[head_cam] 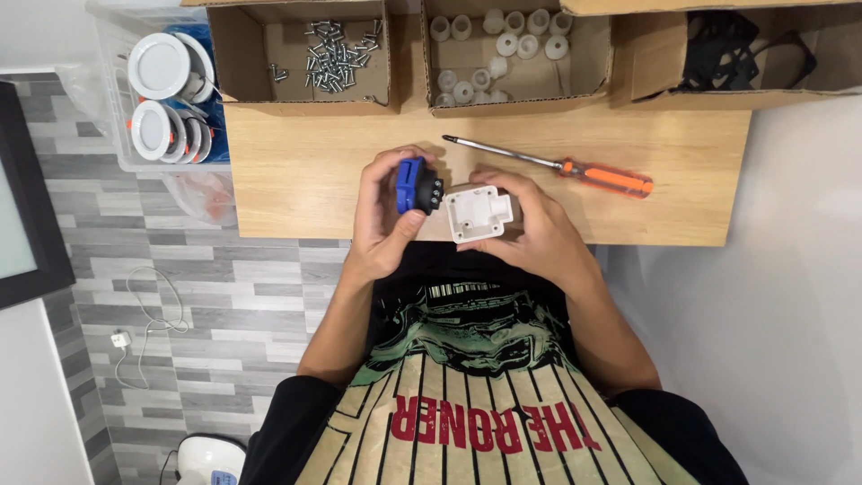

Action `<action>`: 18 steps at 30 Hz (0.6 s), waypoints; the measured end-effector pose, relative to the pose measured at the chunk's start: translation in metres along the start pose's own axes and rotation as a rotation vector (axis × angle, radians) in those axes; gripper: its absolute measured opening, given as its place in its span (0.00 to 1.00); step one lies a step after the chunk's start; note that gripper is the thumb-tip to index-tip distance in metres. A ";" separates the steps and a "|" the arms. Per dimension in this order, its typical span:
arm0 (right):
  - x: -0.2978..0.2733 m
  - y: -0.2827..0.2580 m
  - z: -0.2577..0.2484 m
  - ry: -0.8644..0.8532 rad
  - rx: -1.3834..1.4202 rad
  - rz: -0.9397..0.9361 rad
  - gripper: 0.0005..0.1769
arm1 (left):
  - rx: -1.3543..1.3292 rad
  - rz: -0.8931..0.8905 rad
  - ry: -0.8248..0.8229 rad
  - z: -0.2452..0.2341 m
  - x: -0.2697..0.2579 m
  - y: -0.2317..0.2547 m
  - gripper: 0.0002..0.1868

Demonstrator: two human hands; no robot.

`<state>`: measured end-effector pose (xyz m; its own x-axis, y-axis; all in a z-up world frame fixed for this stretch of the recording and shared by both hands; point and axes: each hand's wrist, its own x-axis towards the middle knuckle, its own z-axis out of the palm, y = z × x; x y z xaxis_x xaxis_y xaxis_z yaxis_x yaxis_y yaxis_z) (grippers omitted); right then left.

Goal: The person assembles a wall socket by inserting a black module into a white backbox, attaching a blue cover plate, and securing it with screws using a screwdriver. The person handles screws and washers from nearby boxes and tightens the screws to complete the assembly.

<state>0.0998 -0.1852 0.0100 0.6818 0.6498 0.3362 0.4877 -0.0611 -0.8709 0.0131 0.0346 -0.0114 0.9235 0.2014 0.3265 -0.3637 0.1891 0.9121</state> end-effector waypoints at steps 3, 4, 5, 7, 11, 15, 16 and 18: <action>0.000 0.003 0.004 0.017 -0.107 -0.005 0.45 | 0.132 0.061 -0.019 0.000 0.007 0.014 0.31; -0.001 0.004 0.006 0.019 -0.135 0.002 0.44 | 0.267 0.104 -0.047 0.000 0.008 0.021 0.31; -0.001 0.005 0.007 0.021 -0.164 0.009 0.44 | 0.401 0.146 -0.075 0.000 0.010 0.026 0.32; -0.004 0.002 0.006 0.019 -0.153 0.026 0.43 | 0.386 0.146 -0.057 0.004 0.005 0.018 0.35; -0.013 0.021 0.008 0.016 -0.149 0.048 0.43 | 0.421 0.187 -0.056 0.017 0.012 0.028 0.33; -0.016 0.025 0.009 0.020 -0.156 0.046 0.45 | 0.461 0.169 -0.068 0.026 0.016 0.040 0.31; -0.015 0.022 0.009 0.026 -0.160 0.044 0.45 | 0.477 0.166 -0.077 0.027 0.016 0.040 0.30; -0.014 0.020 0.009 0.032 -0.163 0.045 0.45 | 0.494 0.161 -0.088 0.028 0.016 0.038 0.30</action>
<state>0.0950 -0.1888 -0.0157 0.7209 0.6190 0.3117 0.5362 -0.2132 -0.8167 0.0175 0.0181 0.0360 0.8751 0.1050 0.4725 -0.4209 -0.3171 0.8499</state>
